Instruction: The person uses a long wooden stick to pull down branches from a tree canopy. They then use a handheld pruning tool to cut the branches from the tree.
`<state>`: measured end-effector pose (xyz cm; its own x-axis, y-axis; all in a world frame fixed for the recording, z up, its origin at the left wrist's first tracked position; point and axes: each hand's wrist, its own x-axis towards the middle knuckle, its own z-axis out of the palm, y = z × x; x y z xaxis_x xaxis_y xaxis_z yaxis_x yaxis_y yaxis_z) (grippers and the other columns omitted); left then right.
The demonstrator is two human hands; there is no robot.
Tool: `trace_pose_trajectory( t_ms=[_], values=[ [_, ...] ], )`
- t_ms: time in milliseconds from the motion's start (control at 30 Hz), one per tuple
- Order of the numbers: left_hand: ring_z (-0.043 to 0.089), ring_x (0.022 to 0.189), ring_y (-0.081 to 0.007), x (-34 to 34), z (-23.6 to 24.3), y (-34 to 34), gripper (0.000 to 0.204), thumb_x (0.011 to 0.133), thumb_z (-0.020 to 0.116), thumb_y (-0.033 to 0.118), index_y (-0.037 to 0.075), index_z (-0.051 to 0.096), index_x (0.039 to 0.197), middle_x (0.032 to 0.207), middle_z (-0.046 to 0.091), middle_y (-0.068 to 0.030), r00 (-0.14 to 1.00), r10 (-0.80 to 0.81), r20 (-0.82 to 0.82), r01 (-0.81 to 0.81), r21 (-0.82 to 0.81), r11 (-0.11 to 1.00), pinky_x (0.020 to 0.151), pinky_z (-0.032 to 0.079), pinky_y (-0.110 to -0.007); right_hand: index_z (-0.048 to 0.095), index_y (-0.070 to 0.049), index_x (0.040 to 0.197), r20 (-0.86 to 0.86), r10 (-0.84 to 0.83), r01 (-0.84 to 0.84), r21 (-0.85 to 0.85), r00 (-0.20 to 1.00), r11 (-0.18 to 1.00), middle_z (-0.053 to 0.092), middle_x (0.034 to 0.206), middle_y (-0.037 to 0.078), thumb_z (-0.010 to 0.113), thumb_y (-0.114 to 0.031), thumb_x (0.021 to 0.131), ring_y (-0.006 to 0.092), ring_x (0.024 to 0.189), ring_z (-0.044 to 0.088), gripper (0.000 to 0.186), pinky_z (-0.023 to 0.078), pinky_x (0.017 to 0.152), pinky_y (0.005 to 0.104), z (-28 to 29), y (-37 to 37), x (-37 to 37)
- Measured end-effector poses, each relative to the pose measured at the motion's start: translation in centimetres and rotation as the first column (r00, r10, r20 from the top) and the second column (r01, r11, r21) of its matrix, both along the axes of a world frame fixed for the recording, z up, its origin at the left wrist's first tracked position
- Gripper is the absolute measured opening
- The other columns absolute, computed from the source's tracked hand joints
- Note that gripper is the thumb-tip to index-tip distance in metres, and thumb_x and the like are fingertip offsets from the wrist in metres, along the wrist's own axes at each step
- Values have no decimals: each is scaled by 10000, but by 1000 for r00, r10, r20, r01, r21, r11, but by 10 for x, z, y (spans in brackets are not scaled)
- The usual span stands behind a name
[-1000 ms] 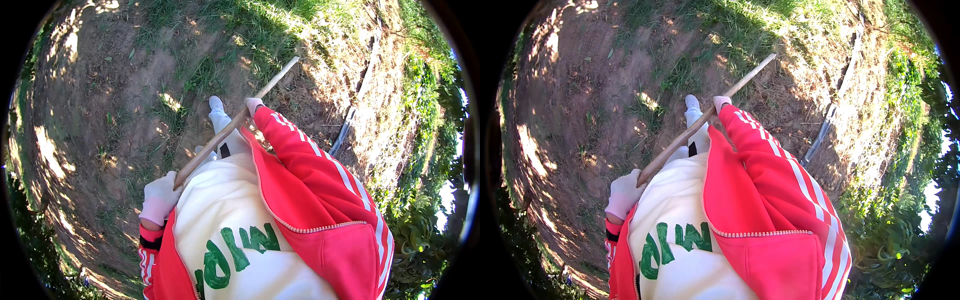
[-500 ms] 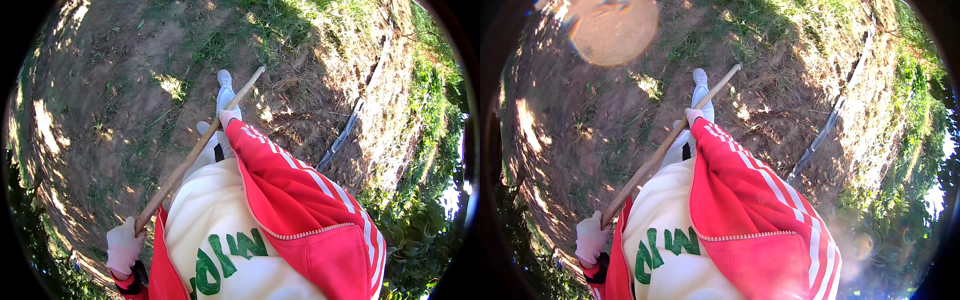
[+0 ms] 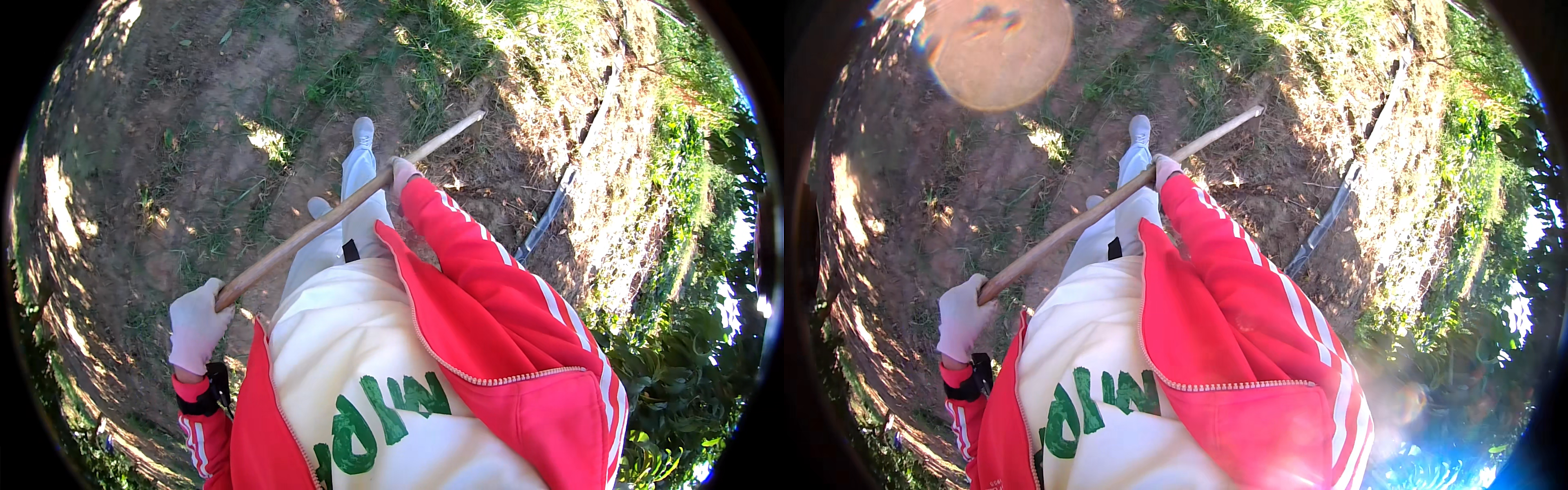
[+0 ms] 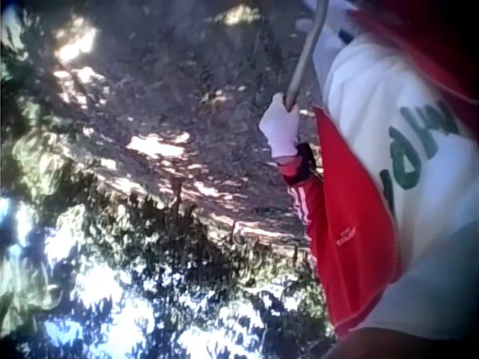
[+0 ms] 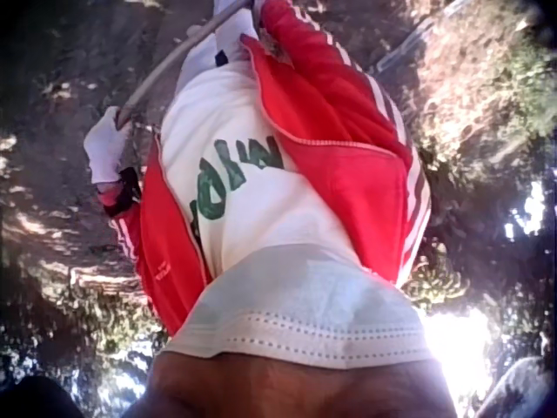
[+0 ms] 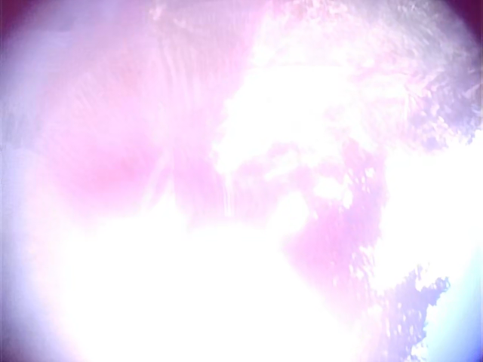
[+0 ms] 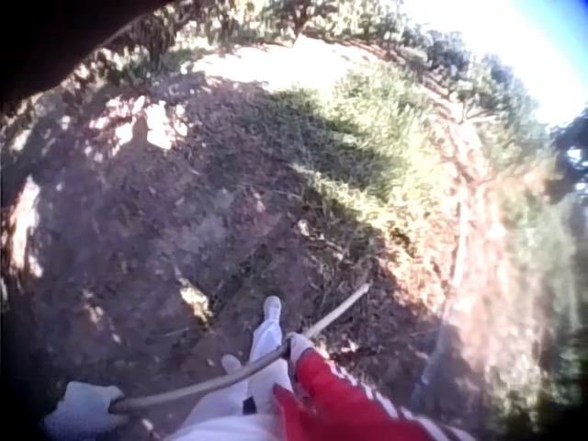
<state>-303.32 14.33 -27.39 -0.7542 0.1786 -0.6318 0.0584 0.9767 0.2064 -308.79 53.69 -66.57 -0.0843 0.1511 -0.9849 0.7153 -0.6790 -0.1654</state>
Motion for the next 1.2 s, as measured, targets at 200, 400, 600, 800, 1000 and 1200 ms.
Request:
trace_pose_trajectory(
  t_ms=[200, 400, 600, 800, 1000, 1200],
  values=[
    [640, 706, -339, 1, -66, 80, 263, 782, 610, 189, 87, 501, 998, 803, 627, -132, 973, -226, -37, 229, 100, 968, 618, 503, -441, 535, -91, 762, -103, 42, -24, 172, 994, 985, 538, 655, 69, 547, -272, 841, 261, 658, 533, 198, 480, 645, 434, 18, 92, -36],
    [650, 677, -321, -1, -80, 101, 143, 821, 537, 136, 68, 469, 927, 768, 622, -132, 957, -260, -127, 271, 71, 960, 573, 511, -433, 536, -77, 1002, -107, 227, -204, 187, 968, 961, 581, 812, 100, 525, -377, 874, 274, 685, 612, 326, 542, 585, 488, 37, 14, -22],
    [655, 618, -292, 43, -55, 57, 127, 819, 536, 137, 86, 470, 914, 731, 623, -98, 973, -229, -40, 224, -102, 969, 537, 521, -399, 483, -76, 1028, -109, 439, -438, 30, 892, 898, 584, 931, 133, 578, -325, 852, 321, 822, 633, 320, 555, 683, 516, 58, -78, 33],
    [656, 579, -273, 50, -49, 89, 99, 808, 547, 140, 104, 493, 882, 699, 633, -74, 976, -209, -62, 197, -157, 968, 518, 509, -397, 483, -87, 1000, 25, 547, -542, -112, 837, 833, 581, 844, 88, 568, -256, 849, 290, 780, 617, 242, 556, 696, 514, 46, -31, 15],
    [644, 560, -266, 38, -20, 135, 59, 809, 536, 131, 121, 504, 858, 667, 615, -59, 993, -92, -77, 68, -270, 960, 519, 500, -399, 504, -77, 965, 44, 645, -622, -223, 763, 750, 578, 848, 100, 553, -265, 862, 289, 809, 597, 220, 534, 744, 504, -52, 35, -7],
    [626, 614, -311, 66, -1, 188, 303, 725, 704, 308, 99, 505, 816, 700, 607, -98, 986, 156, -60, -167, -254, 953, 557, 490, -406, 544, -68, 905, 159, 565, -530, -215, 810, 820, 586, 785, 100, 569, -268, 854, 286, 712, 597, 208, 536, 688, 476, -2, 77, -20]
  ],
)
